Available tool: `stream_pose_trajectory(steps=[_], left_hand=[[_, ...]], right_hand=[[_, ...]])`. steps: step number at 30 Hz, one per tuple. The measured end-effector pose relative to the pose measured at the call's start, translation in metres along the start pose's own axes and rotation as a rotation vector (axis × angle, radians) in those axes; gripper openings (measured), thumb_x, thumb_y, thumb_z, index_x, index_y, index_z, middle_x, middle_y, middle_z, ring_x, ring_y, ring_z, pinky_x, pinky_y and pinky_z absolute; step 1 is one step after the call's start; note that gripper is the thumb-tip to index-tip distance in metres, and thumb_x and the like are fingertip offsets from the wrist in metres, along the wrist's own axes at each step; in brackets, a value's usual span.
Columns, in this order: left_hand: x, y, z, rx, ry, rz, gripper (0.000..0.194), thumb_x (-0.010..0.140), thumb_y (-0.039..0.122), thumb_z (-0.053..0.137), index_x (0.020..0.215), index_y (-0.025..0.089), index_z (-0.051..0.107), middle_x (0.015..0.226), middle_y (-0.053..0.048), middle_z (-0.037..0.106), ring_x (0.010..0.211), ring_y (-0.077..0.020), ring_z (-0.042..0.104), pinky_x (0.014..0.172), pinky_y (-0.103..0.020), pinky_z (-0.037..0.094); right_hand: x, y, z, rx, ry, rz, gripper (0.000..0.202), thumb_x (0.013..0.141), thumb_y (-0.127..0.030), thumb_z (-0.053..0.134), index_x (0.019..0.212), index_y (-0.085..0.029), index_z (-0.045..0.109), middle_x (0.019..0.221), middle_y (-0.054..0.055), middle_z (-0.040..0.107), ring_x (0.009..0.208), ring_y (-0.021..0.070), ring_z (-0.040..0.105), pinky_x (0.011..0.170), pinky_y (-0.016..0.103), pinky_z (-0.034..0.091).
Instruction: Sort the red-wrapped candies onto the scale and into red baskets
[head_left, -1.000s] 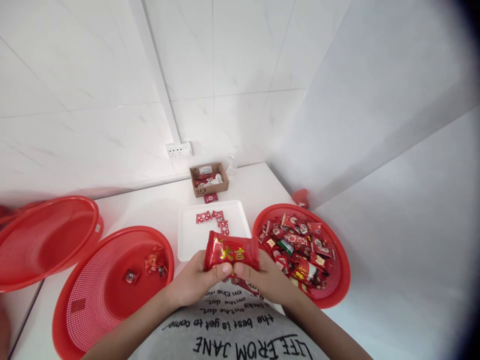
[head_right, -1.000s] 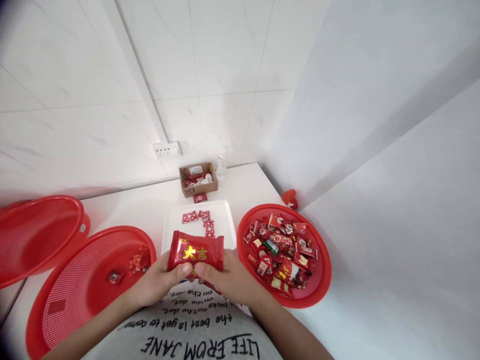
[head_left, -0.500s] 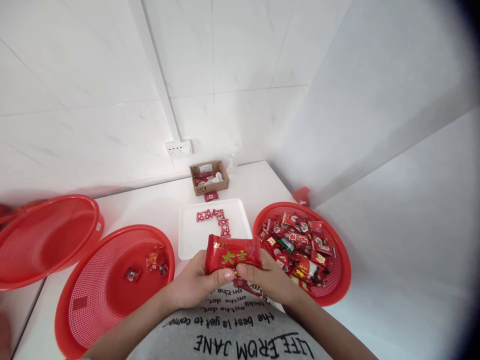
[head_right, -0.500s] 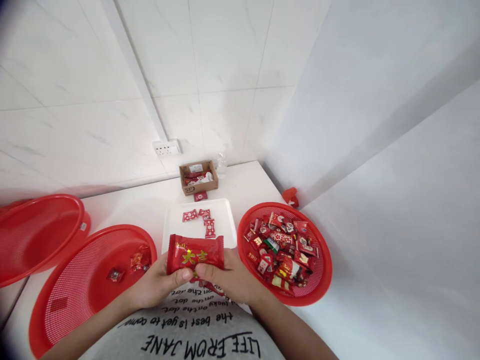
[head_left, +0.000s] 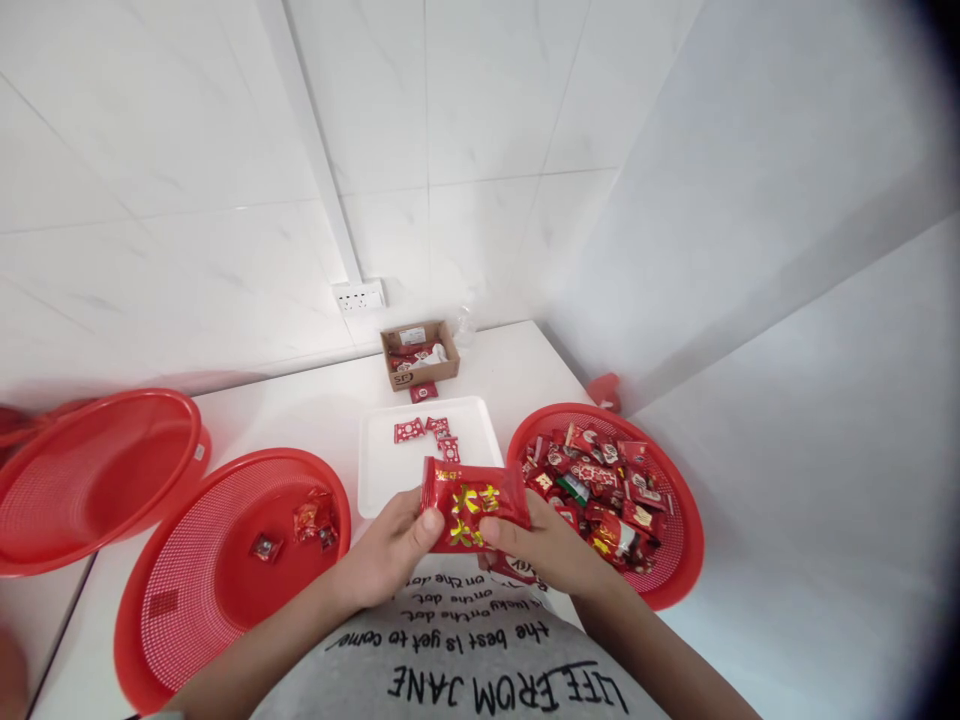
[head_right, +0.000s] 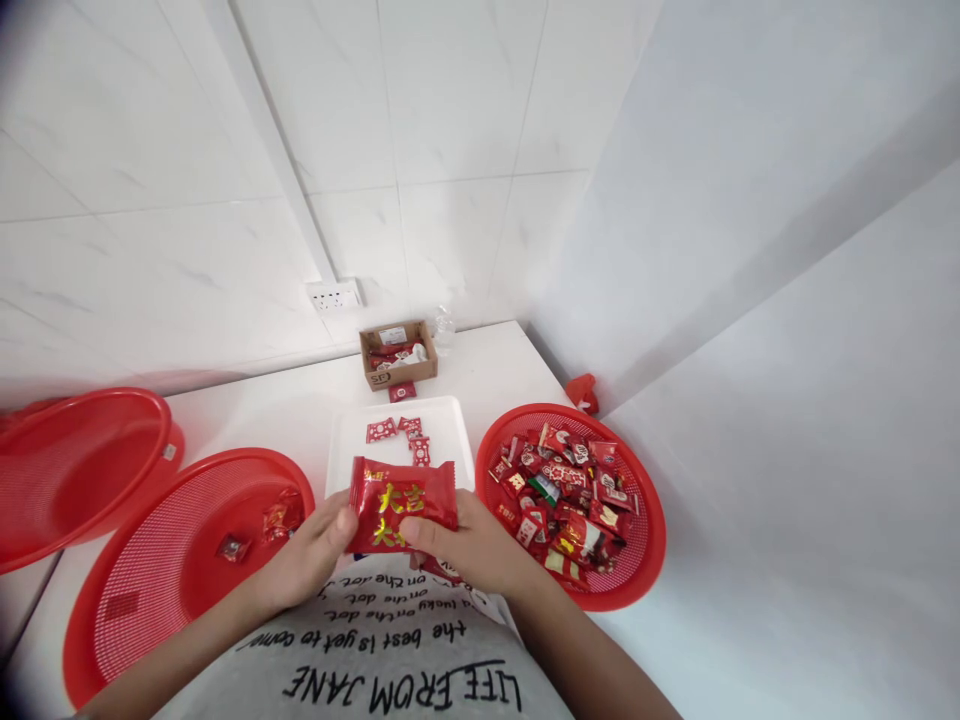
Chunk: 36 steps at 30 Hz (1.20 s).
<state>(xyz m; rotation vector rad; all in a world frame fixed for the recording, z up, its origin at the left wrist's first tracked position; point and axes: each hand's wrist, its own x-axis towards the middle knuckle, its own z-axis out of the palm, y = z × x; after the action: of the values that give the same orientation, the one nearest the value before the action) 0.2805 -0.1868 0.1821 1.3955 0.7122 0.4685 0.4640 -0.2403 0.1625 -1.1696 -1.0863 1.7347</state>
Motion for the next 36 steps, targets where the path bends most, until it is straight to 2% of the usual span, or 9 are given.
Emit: stream_pose_trajectory(steps=[4,8,11,16,21,25,30,36], left_hand=[[0.002,-0.003,-0.002,-0.074,0.117,-0.049,0.054,0.081,0.058,0.043,0.108,0.015,0.061,0.096,-0.009,0.067,0.088,-0.0225,0.06,0.078,-0.032,0.048],[0.002,0.0,0.001,-0.154,0.14,-0.116,0.041,0.082,0.049,0.051,0.098,0.014,0.063,0.082,-0.005,0.068,0.072,-0.0168,0.06,0.068,-0.027,0.048],[0.0,0.004,0.003,-0.176,0.112,-0.108,0.039,0.082,0.049,0.051,0.094,0.014,0.063,0.08,-0.005,0.067,0.07,-0.0156,0.059,0.066,-0.026,0.048],[-0.002,0.008,0.004,-0.068,0.071,-0.079,0.041,0.08,0.05,0.052,0.09,0.012,0.064,0.078,-0.005,0.065,0.069,-0.0149,0.057,0.062,-0.024,0.046],[-0.003,0.008,0.005,-0.136,-0.113,-0.117,0.04,0.076,0.046,0.06,0.097,0.012,0.064,0.079,-0.005,0.065,0.072,-0.016,0.058,0.068,-0.027,0.047],[-0.002,0.011,0.007,-0.166,-0.133,-0.145,0.035,0.078,0.042,0.06,0.096,0.013,0.065,0.079,-0.004,0.065,0.076,-0.0161,0.058,0.07,-0.026,0.047],[-0.002,0.013,0.007,-0.085,-0.143,-0.095,0.026,0.077,0.037,0.062,0.084,0.012,0.064,0.072,-0.001,0.061,0.067,-0.0118,0.052,0.062,-0.022,0.042],[-0.003,0.012,0.009,-0.127,-0.185,-0.15,0.031,0.075,0.043,0.061,0.081,0.012,0.059,0.066,0.0,0.054,0.059,-0.0096,0.045,0.055,-0.021,0.037]], right_hand=[[-0.004,-0.006,-0.001,-0.055,-0.072,-0.024,0.041,0.075,-0.051,0.06,0.091,-0.014,0.062,0.067,0.0,0.059,0.06,0.0102,0.052,0.055,0.023,0.043],[-0.005,-0.012,0.0,-0.118,-0.12,-0.129,0.045,0.077,-0.055,0.054,0.095,-0.014,0.062,0.073,0.002,0.061,0.065,0.0122,0.053,0.063,0.027,0.046],[-0.004,-0.017,0.0,-0.089,-0.126,-0.204,0.048,0.079,-0.058,0.049,0.093,-0.014,0.063,0.074,0.003,0.061,0.068,0.0136,0.055,0.067,0.029,0.047],[-0.005,-0.019,-0.001,-0.042,-0.057,-0.154,0.041,0.08,-0.052,0.052,0.084,-0.013,0.063,0.066,0.001,0.058,0.057,0.0097,0.05,0.054,0.022,0.042],[-0.007,-0.017,0.002,-0.074,-0.026,-0.136,0.035,0.079,-0.047,0.056,0.068,-0.014,0.058,0.056,-0.004,0.048,0.05,0.0061,0.041,0.047,0.019,0.034],[-0.007,-0.016,0.002,-0.106,-0.032,-0.145,0.037,0.079,-0.05,0.054,0.075,-0.014,0.06,0.061,-0.002,0.051,0.055,0.0077,0.044,0.049,0.019,0.035],[-0.008,-0.016,0.0,-0.194,-0.102,-0.167,0.043,0.077,-0.055,0.054,0.082,-0.013,0.062,0.07,0.0,0.055,0.064,0.0105,0.048,0.055,0.022,0.039],[-0.009,-0.012,-0.002,-0.222,-0.03,-0.131,0.038,0.075,-0.052,0.058,0.079,-0.014,0.062,0.066,-0.001,0.052,0.06,0.0091,0.045,0.051,0.02,0.037]])
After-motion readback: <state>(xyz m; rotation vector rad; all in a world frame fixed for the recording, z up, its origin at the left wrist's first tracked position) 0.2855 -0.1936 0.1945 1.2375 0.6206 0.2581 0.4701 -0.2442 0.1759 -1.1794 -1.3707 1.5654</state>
